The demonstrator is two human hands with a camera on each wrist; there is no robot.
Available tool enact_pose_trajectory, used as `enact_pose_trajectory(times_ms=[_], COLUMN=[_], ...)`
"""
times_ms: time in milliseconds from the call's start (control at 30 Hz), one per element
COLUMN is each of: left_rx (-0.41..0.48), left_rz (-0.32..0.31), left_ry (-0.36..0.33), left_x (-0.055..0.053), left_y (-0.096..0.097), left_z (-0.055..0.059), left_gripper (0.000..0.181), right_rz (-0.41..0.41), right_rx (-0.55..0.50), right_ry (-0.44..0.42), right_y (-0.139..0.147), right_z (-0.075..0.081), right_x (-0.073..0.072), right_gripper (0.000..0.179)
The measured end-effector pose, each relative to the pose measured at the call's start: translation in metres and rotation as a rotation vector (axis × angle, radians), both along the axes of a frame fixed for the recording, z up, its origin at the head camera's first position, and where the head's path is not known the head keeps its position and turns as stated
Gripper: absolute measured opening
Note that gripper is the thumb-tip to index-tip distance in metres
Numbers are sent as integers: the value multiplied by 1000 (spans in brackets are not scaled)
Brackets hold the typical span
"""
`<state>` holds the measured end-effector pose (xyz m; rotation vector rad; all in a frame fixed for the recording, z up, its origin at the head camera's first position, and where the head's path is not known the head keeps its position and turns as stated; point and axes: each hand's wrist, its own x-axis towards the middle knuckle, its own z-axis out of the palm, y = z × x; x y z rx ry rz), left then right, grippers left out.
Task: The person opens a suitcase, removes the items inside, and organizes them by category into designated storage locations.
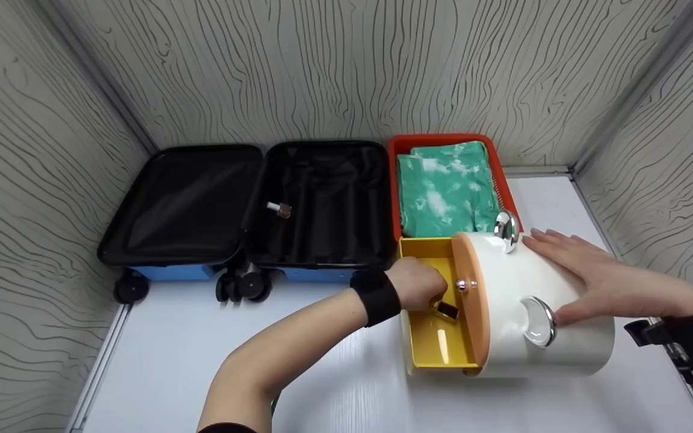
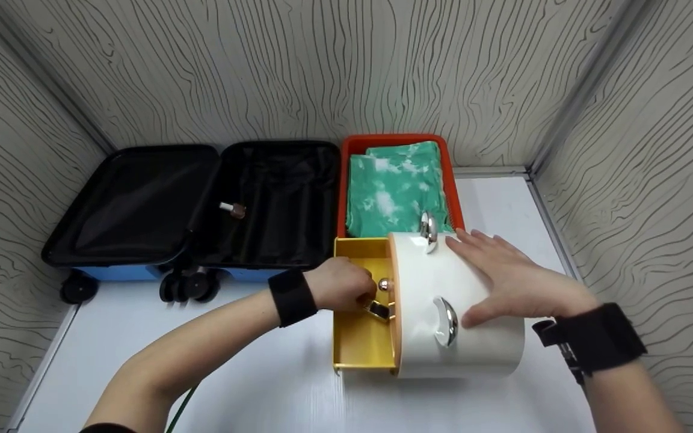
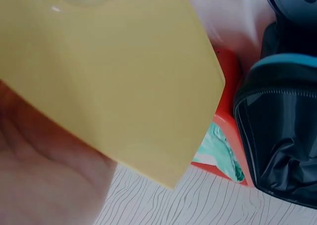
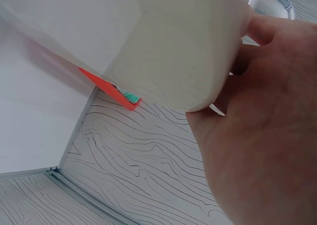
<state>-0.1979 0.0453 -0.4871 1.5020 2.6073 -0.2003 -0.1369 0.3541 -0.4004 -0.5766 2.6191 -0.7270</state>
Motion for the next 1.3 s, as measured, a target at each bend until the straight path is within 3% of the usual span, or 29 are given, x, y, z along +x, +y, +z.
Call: enact_pose_trajectory(times_ms=[233,400,533,633,733,833,933,1133,1300], left_rx=[12,66,171,285,431,579,685,720,770], left_rz=[35,33,36,85,156,238,308,392,431], left_ry=[-79,-148,-136,-110,-77,-88,-166,-305,-381], left_x=[0,2,4,5,6,9,16,35,44], left_y=[-1,-7,-21,-38,-60,-80,-96,-103,-95], left_z=[-1,5,17,25,26,16,-2,-41,-61], left_gripper=[4,17,28,31,25,13,9,25,25], right_rz=[0,5,11,12,14,16,19,16,14], right_rx=[5,13,21,21,12,12,17,29,43], right_ry=[-2,14,28,28,20,13,15,20,31], right_y=[0,0,1,2,2,2,2,2,3], right_z=[0,-2,-3,-4,-4,-3,-3,-3,-6], right_x=[0,-1,-2,-2,-2,-2,-2,-3,-3], right_gripper=[116,116,117,117,117,117,116,117,120])
